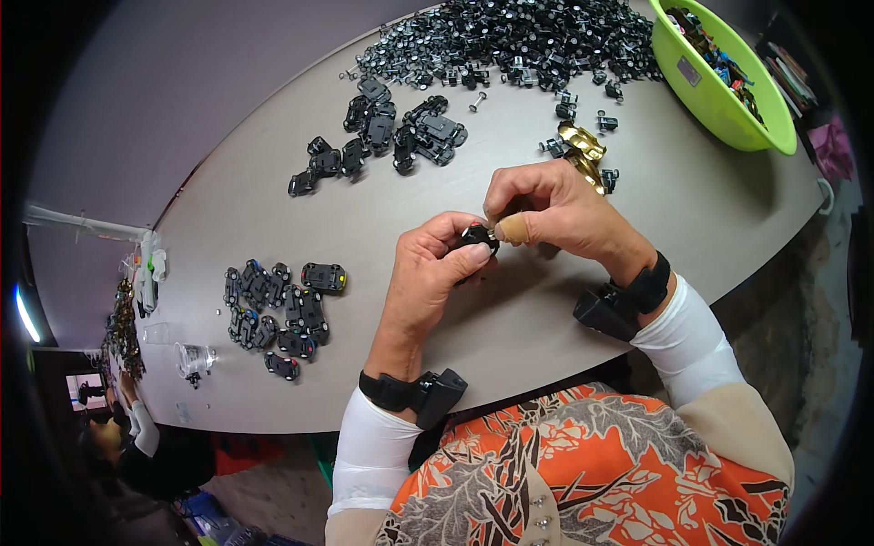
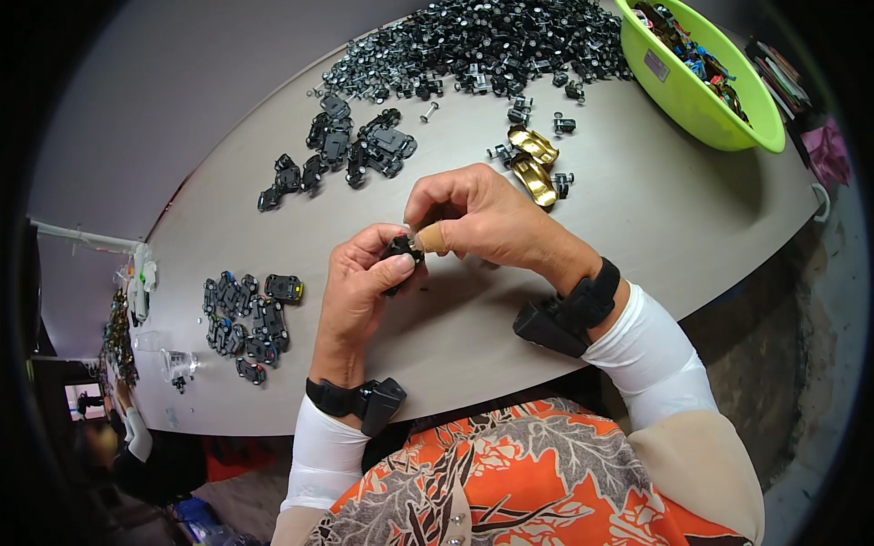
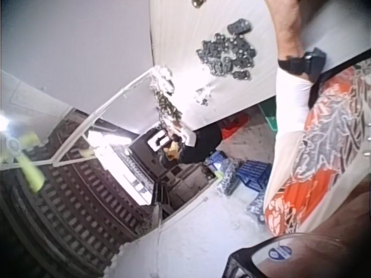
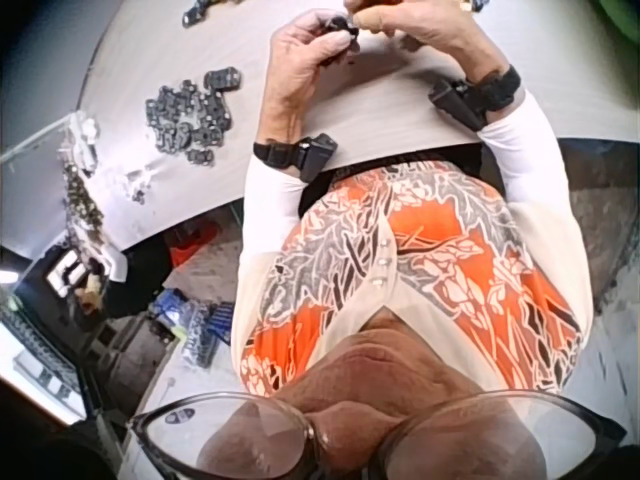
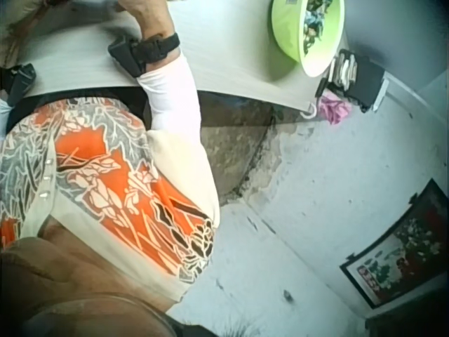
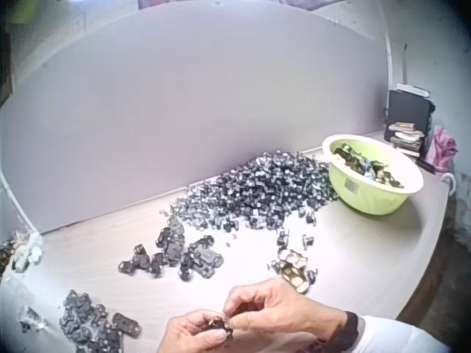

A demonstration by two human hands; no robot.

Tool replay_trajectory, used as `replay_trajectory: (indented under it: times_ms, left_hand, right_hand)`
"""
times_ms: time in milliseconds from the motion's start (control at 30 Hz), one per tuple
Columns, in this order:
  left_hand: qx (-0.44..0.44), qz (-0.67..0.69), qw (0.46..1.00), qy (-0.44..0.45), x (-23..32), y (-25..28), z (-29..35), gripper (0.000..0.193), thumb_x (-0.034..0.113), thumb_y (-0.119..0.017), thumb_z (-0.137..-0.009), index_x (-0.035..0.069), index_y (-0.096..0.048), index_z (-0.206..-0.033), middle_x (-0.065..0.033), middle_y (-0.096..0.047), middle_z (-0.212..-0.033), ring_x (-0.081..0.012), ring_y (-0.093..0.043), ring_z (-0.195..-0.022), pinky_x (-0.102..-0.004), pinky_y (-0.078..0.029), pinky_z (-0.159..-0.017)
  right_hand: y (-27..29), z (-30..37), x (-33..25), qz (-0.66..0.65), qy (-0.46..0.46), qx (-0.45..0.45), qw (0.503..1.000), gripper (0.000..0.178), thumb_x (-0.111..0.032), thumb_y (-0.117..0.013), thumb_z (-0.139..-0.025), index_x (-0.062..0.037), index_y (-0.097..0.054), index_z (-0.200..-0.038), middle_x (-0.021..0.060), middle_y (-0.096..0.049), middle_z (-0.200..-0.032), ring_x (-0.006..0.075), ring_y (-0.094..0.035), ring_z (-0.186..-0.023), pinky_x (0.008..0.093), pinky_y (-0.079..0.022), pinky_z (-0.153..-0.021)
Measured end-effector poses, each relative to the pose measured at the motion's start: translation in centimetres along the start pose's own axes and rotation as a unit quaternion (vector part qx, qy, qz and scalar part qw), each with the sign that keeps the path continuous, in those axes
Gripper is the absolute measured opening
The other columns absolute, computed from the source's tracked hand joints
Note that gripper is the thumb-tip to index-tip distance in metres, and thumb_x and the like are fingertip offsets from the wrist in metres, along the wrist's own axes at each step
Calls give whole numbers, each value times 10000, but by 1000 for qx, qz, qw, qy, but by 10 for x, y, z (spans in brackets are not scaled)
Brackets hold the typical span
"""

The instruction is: The person assembles miniature toy cars by hand at a table. They pick up black chassis and colored body shells, fit the shells onto the chassis, and place the completed units on the table. The process is repeated for multiple cars using various body colors.

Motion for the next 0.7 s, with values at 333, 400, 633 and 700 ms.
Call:
replay_trajectory:
  times_ms: [333,400,633,700]
  left_hand:
    - [44,-160,986,4,4,-1,5,145,46,-591,-784,-15,-610,-915,23,-557,-692,-27,-471,-599,-174,-367,-525]
    - [45,-190,981,-3,4,1,5,130,42,-587,-777,-23,-609,-887,30,-544,-680,-29,-463,-602,-180,-363,-532]
    - [32,-363,931,-11,8,9,11,127,33,-593,-740,-34,-607,-846,-27,-563,-674,-73,-494,-624,-230,-393,-564]
    - [56,-362,930,-34,15,14,18,138,40,-601,-730,-29,-611,-849,-71,-576,-711,-110,-530,-659,-258,-409,-580]
  right_hand:
    - [-4,0,15,155,-35,14,987,93,-37,-619,-709,3,-644,-790,38,-589,-619,74,-488,-553,245,-400,-507]
    - [-6,1,20,131,-79,11,988,94,-32,-618,-703,6,-646,-783,51,-588,-609,81,-487,-559,255,-403,-517]
    - [-24,-1,21,252,35,-6,967,112,-1,-597,-701,-7,-600,-813,106,-580,-640,136,-509,-572,274,-422,-557]
    - [-28,1,18,261,10,-45,964,122,15,-588,-698,-7,-596,-818,107,-585,-667,154,-526,-603,281,-431,-581]
Point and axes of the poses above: each hand's wrist, its own z-axis away from the middle knuckle, its own y-axis out of the back of the hand, x = y × z, the point moved 10 cm from there along -z, towards the middle knuckle
